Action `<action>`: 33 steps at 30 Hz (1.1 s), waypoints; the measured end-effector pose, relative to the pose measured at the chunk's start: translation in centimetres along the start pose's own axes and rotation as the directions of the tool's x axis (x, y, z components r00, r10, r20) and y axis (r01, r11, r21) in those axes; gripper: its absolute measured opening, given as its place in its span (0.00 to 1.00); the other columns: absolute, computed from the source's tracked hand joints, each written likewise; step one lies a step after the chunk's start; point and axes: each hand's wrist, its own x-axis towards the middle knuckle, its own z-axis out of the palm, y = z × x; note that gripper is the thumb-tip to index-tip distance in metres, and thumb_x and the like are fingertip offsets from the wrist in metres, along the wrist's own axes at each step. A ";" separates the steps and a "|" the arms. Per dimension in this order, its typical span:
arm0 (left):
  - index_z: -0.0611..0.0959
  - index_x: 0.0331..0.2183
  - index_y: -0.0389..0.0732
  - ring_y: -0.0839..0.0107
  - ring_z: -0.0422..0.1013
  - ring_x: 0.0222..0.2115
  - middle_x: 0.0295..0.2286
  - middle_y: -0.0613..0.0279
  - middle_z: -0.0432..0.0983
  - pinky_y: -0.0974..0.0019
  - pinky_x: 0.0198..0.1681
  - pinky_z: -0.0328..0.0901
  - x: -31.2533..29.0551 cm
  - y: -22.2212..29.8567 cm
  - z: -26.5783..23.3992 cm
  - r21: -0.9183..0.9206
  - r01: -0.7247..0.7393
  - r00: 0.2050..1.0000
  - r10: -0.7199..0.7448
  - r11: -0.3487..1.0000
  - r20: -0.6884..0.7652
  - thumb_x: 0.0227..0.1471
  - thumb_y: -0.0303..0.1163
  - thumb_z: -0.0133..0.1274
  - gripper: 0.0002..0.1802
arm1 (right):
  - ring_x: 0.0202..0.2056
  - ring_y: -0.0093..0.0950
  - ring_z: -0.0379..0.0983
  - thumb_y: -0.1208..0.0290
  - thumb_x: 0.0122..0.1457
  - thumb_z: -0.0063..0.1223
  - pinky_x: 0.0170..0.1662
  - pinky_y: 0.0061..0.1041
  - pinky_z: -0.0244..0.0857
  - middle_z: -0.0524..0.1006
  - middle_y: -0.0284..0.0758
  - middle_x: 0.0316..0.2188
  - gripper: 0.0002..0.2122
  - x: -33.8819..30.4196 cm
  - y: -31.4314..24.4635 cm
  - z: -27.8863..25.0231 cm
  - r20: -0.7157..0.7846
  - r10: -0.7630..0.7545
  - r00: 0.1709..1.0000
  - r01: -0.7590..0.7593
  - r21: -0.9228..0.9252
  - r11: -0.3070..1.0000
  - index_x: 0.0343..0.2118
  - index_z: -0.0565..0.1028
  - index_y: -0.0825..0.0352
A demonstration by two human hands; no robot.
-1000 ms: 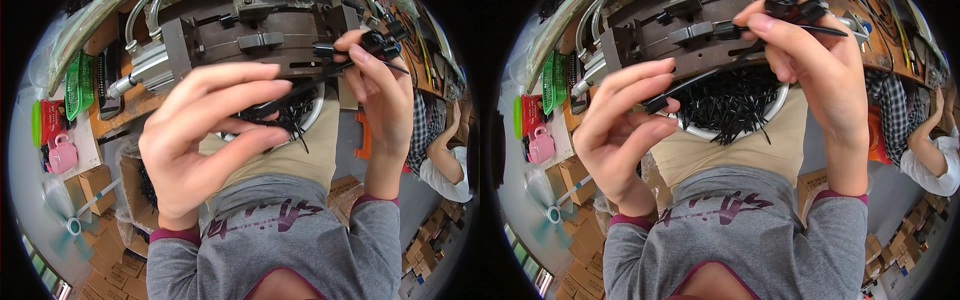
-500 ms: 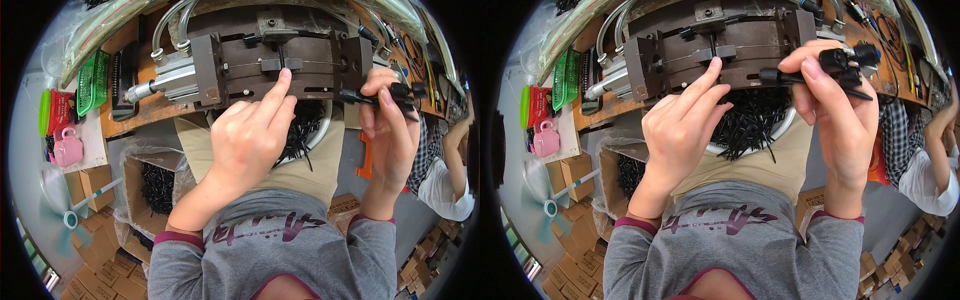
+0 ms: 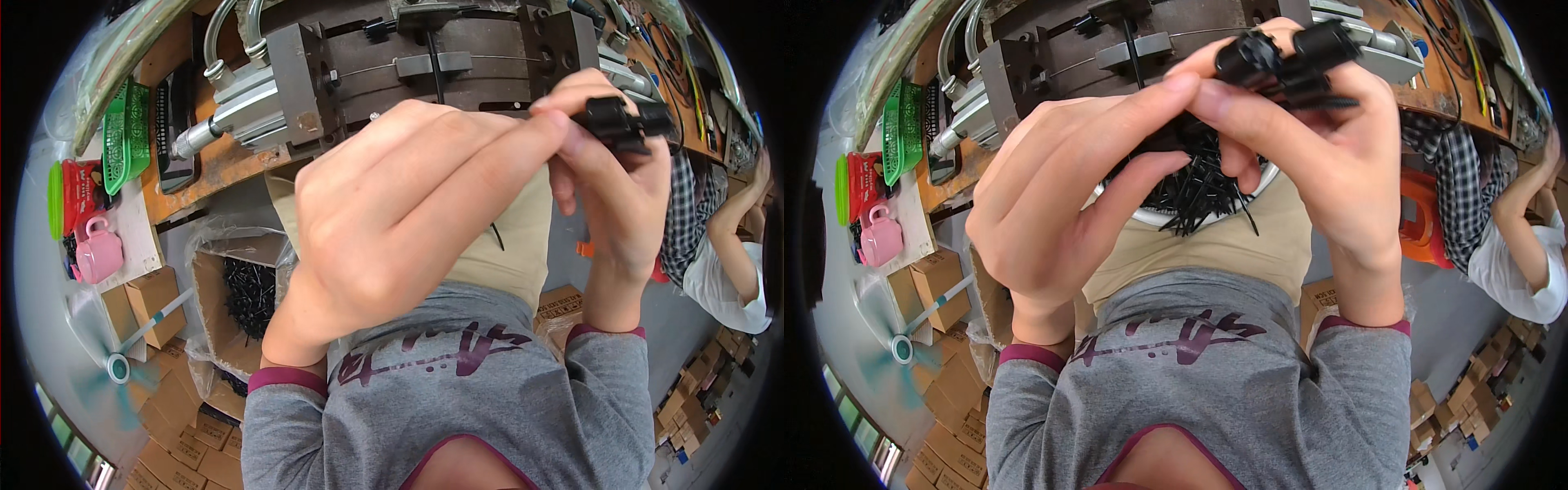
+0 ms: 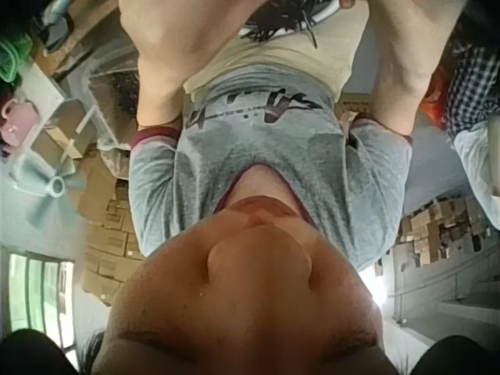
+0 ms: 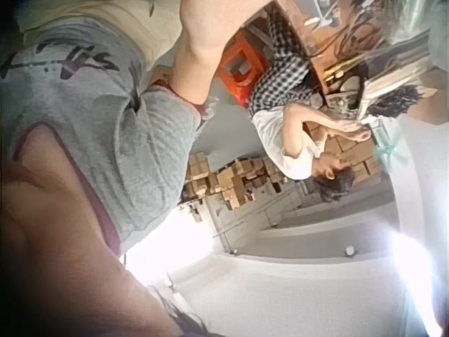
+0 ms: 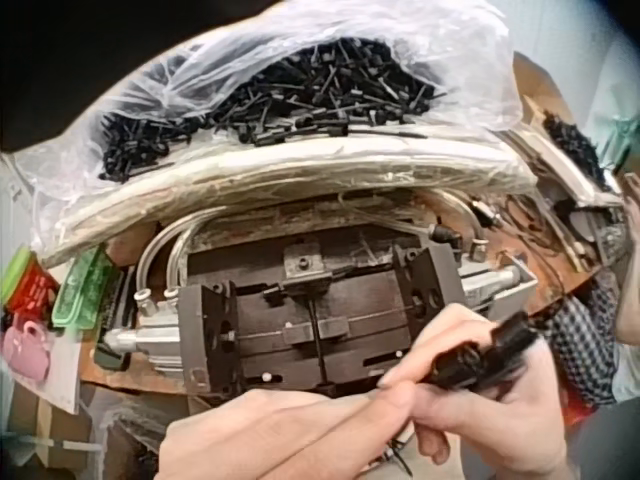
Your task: The person is assembling black electronic components using a pneumatic jig.
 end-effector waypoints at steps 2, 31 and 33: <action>0.86 0.38 0.33 0.64 0.78 0.30 0.33 0.54 0.82 0.67 0.33 0.71 0.0 0.4 -0.4 -0.043 0.029 0.999 -0.029 0.999 0.019 0.30 0.22 0.71 0.24 | 0.17 0.14 0.63 0.76 0.61 0.53 0.18 0.12 0.53 0.72 0.37 0.36 0.09 0.1 0.0 0.0 -0.020 0.047 0.999 -0.046 0.056 0.997 0.39 0.77 0.77; 0.83 0.29 0.40 0.69 0.76 0.21 0.43 0.58 0.82 0.71 0.26 0.69 -1.5 -0.5 0.7 0.462 0.193 0.935 -0.305 0.866 0.180 0.36 0.33 0.68 0.14 | 0.32 0.29 0.77 0.85 0.44 0.61 0.37 0.22 0.74 0.73 0.38 0.36 0.17 0.6 2.0 -1.3 0.227 -0.753 0.618 0.534 -0.824 0.190 0.41 0.81 0.77; 0.83 0.32 0.40 0.71 0.77 0.24 0.42 0.55 0.82 0.72 0.27 0.70 -1.4 -0.3 0.5 0.323 0.263 0.931 -0.327 0.909 0.160 0.35 0.30 0.68 0.16 | 0.33 0.28 0.77 0.84 0.42 0.62 0.37 0.22 0.74 0.73 0.37 0.37 0.18 0.3 2.2 -1.1 0.260 -0.743 0.617 0.530 -0.835 0.149 0.41 0.82 0.75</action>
